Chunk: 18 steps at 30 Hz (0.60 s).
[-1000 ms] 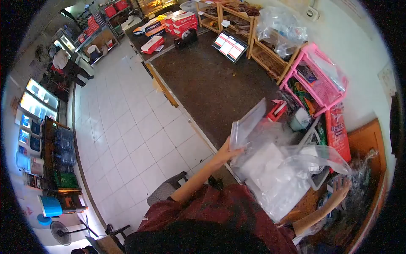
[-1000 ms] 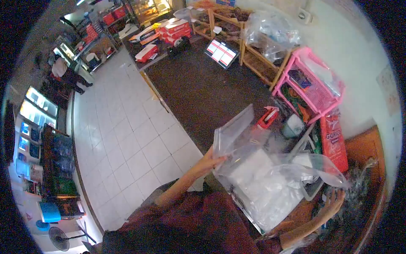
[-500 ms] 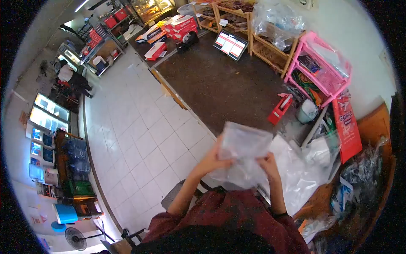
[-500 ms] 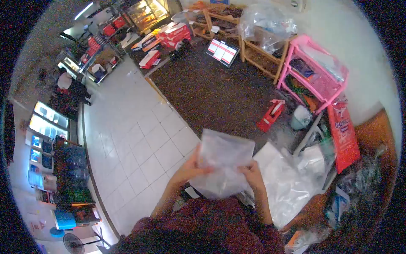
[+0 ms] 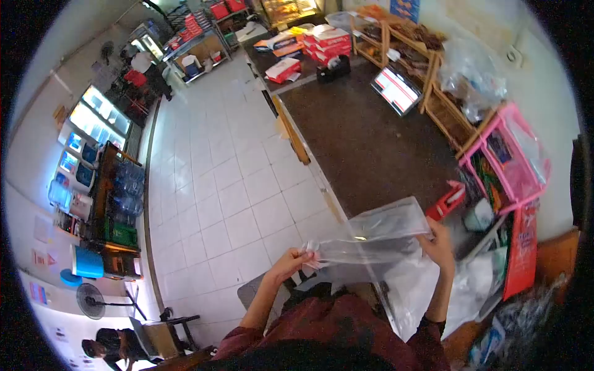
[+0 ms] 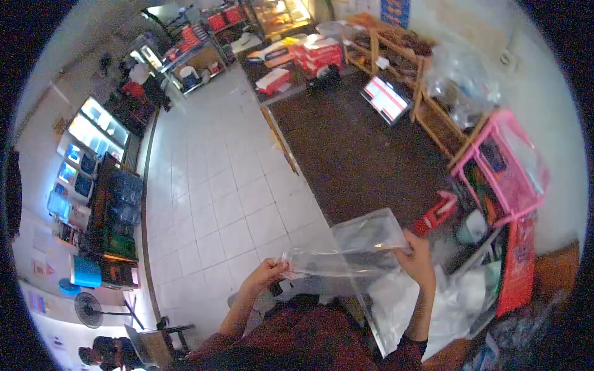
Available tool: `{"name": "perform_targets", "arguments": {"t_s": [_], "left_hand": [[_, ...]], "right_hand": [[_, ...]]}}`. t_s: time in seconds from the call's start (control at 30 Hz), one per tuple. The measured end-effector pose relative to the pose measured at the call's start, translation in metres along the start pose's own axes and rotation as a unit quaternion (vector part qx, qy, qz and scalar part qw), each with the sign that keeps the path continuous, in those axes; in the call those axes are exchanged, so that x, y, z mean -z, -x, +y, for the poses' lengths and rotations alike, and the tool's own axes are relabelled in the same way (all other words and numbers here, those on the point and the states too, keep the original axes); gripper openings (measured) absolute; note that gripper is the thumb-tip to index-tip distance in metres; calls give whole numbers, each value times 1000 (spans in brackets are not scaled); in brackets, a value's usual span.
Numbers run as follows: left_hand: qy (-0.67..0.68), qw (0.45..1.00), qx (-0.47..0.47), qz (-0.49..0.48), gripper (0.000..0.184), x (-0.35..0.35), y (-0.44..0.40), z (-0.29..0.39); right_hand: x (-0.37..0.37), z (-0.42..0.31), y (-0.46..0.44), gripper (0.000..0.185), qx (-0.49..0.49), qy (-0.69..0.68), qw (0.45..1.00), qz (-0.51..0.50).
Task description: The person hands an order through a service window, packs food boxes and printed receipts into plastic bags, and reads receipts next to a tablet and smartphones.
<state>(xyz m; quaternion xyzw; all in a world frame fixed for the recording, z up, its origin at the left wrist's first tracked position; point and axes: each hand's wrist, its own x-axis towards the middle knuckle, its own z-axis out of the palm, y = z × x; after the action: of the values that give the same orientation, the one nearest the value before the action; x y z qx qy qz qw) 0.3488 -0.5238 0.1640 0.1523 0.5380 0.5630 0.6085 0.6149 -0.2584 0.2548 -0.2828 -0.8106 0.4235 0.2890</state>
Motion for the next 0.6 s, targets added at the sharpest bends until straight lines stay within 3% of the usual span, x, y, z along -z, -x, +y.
{"name": "perform_targets", "arguments": {"t_s": [0.1, 0.17, 0.2, 0.23, 0.27, 0.3, 0.33, 0.4, 0.47, 0.5, 0.57, 0.6], "left_hand": [[-71, 996, -54, 18, 27, 25, -24, 13], [-94, 990, -88, 64, 28, 51, -45, 13], [-44, 991, -53, 110, 28, 49, -47, 31], [6, 987, -18, 157, 28, 48, -47, 50], [6, 990, -61, 129, 27, 48, -46, 68], [9, 988, -69, 136, 27, 53, -51, 82], [2, 988, -94, 124, 28, 58, -57, 92], [-1, 986, -112, 121, 28, 72, -59, 111], [88, 994, -54, -32, 30, 91, -61, 139], [88, 994, -52, -30, 30, 105, -60, 153], [83, 994, -56, -54, 32, 132, -51, 180], [-125, 988, -86, 0, 29, 137, -34, 211]], "right_hand": [[-8, 6, -40, 28, -48, 126, 989, -65], [-35, -10, -70, 34, -81, 180, 979, -45], [-53, -11, -81, 35, 7, 354, 934, 49], [-74, -9, -94, 35, 97, 509, 844, 143], [-98, -3, -104, 30, 150, 479, 848, 170], [-125, -19, -115, 27, 31, 287, 955, 73], [-157, -40, -123, 25, -94, 76, 992, -36], [-228, -53, -130, 22, -143, -38, 954, -262], [-286, -73, -145, 25, -23, -53, 957, -285], [-295, -90, -162, 25, -23, -56, 956, -286], [-293, -127, -201, 23, -42, -153, 890, -427], [-297, -131, -210, 14, 111, -117, 910, -383]]}}
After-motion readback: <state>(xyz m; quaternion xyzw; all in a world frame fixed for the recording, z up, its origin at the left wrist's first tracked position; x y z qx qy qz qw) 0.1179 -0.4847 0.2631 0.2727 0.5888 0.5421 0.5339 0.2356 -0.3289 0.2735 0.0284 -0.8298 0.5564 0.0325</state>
